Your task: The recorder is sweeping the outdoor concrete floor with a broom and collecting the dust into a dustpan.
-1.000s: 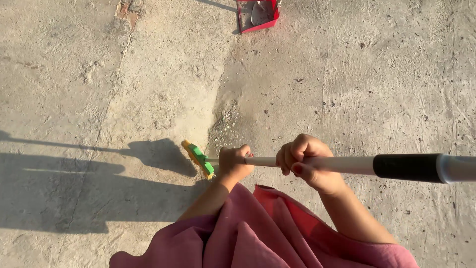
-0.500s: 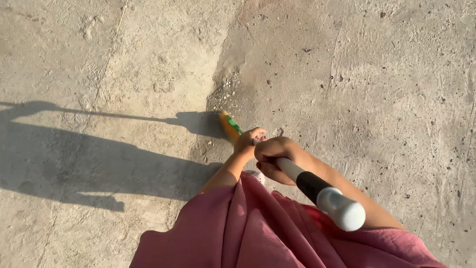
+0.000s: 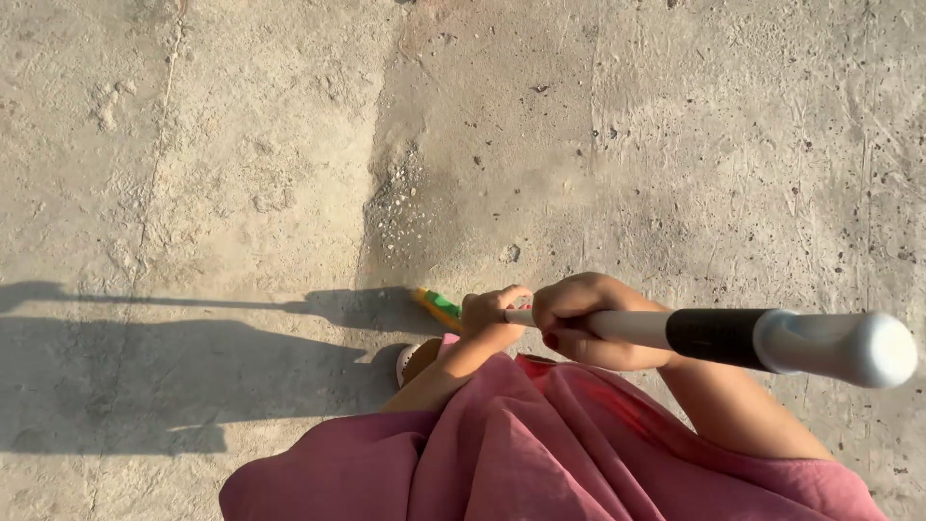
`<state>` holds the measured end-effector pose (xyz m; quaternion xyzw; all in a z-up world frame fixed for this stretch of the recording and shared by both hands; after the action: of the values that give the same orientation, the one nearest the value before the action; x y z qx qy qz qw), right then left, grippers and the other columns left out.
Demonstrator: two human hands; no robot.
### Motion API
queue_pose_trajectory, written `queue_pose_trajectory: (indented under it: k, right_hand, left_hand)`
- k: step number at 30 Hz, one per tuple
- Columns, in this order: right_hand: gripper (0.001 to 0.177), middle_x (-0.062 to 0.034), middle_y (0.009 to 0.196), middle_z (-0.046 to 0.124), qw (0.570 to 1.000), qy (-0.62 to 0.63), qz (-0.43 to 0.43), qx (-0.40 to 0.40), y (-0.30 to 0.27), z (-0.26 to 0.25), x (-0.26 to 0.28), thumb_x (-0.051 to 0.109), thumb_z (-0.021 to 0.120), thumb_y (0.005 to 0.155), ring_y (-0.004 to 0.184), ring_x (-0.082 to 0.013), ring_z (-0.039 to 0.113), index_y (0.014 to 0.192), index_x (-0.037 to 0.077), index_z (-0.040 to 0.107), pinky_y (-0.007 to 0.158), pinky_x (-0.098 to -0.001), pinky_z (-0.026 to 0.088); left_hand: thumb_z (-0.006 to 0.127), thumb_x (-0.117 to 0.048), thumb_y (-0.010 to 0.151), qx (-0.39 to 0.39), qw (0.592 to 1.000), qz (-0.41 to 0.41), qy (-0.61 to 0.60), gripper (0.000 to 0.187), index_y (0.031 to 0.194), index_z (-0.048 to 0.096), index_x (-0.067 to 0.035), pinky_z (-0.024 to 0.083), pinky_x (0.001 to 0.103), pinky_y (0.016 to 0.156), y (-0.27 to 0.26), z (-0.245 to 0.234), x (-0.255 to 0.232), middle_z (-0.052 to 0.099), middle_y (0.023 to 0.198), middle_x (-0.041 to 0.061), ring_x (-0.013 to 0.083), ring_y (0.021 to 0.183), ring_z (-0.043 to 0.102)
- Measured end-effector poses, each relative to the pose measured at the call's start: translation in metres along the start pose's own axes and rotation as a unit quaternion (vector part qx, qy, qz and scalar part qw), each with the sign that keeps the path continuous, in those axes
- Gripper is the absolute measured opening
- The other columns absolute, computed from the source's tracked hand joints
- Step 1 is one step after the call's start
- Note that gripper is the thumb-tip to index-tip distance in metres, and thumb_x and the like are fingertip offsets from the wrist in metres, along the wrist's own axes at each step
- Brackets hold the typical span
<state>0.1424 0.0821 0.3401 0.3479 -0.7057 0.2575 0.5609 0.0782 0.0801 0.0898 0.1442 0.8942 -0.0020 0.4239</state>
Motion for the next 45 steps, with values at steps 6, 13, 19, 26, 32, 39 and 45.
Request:
queue_pose_trajectory:
  k: [6, 13, 19, 26, 32, 39, 45]
  right_hand:
    - [0.014, -0.0100, 0.071, 0.056, 0.996, -0.089, 0.016, 0.018, 0.003, 0.023, -0.027, 0.006, 0.068, 0.077, 0.069, -0.0315, 0.058, 0.076, 0.004, 0.054, 0.065, -0.0420, 0.046]
    - [0.019, -0.0094, 0.066, 0.054, 0.989, -0.146, -0.016, -0.035, -0.012, -0.031, 0.020, 0.007, 0.072, 0.074, 0.063, -0.0337, 0.056, 0.074, 0.005, 0.053, 0.060, -0.0443, 0.043]
    - [0.019, -0.0090, 0.064, 0.050, 0.987, -0.069, 0.024, -0.140, -0.016, -0.110, 0.001, -0.001, 0.064, 0.076, 0.057, -0.0294, 0.052, 0.070, 0.004, 0.046, 0.056, -0.0405, 0.043]
    - [0.016, -0.0110, 0.069, 0.057, 0.988, -0.093, 0.036, -0.120, 0.065, -0.130, -0.060, 0.002, 0.068, 0.076, 0.063, -0.0319, 0.057, 0.074, 0.004, 0.052, 0.061, -0.0421, 0.046]
    - [0.020, -0.0114, 0.066, 0.053, 0.982, -0.122, 0.064, -0.131, 0.080, -0.181, -0.038, 0.001, 0.069, 0.063, 0.062, -0.0326, 0.054, 0.071, 0.003, 0.051, 0.057, -0.0439, 0.044]
    - [0.013, -0.0073, 0.068, 0.050, 0.992, 0.036, -0.039, -0.115, 0.091, -0.214, -0.014, -0.001, 0.060, 0.070, 0.063, -0.0253, 0.054, 0.072, 0.004, 0.048, 0.062, -0.0399, 0.044]
    - [0.008, -0.0101, 0.069, 0.055, 0.993, -0.016, 0.050, -0.106, 0.137, -0.220, -0.072, 0.002, 0.062, 0.071, 0.063, -0.0285, 0.054, 0.074, 0.001, 0.055, 0.062, -0.0405, 0.045]
  left_hand:
    - [0.077, -0.030, 0.083, 0.036, 0.997, -0.013, -0.063, 0.034, 0.117, 0.071, -0.026, 0.057, 0.039, 0.069, 0.060, 0.104, 0.051, 0.074, 0.085, 0.002, 0.0239, 0.077, 0.073]
    - [0.079, -0.028, 0.082, 0.034, 0.988, 0.044, -0.147, 0.029, 0.106, 0.066, -0.018, 0.057, 0.039, 0.064, 0.124, 0.068, -0.041, 0.074, 0.085, 0.001, 0.0232, 0.075, 0.073]
    - [0.079, -0.031, 0.088, 0.060, 0.986, 0.130, -0.091, 0.022, 0.098, 0.061, -0.020, 0.053, 0.039, 0.064, 0.129, 0.050, -0.050, 0.071, 0.069, -0.001, 0.0226, 0.066, 0.073]
    - [0.079, -0.028, 0.083, 0.107, 0.986, 0.106, -0.070, 0.029, 0.109, 0.068, -0.021, 0.051, 0.044, 0.063, 0.233, 0.104, 0.046, 0.073, 0.075, 0.001, 0.0258, 0.071, 0.073]
    - [0.074, -0.024, 0.082, 0.090, 0.986, 0.090, -0.106, 0.027, 0.106, 0.066, -0.016, 0.053, 0.040, 0.068, 0.297, 0.063, 0.022, 0.070, 0.077, 0.002, 0.0262, 0.072, 0.071]
    - [0.075, -0.027, 0.083, 0.141, 0.980, 0.125, -0.058, 0.011, 0.090, 0.069, -0.021, 0.049, 0.045, 0.071, 0.265, -0.014, 0.020, 0.071, 0.067, 0.000, 0.0243, 0.068, 0.072]
    - [0.072, -0.026, 0.087, 0.132, 0.989, 0.023, -0.061, 0.029, 0.116, 0.071, -0.023, 0.056, 0.041, 0.067, 0.302, 0.042, 0.098, 0.075, 0.081, 0.002, 0.0252, 0.077, 0.074]
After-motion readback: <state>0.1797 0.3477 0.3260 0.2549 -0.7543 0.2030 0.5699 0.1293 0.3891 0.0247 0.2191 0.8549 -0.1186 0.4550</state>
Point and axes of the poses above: each hand's wrist, its own y-axis towards the middle knuckle, its own z-axis out of the palm, x = y × z, the point moved 9 cm from there along y, towards the middle knuckle
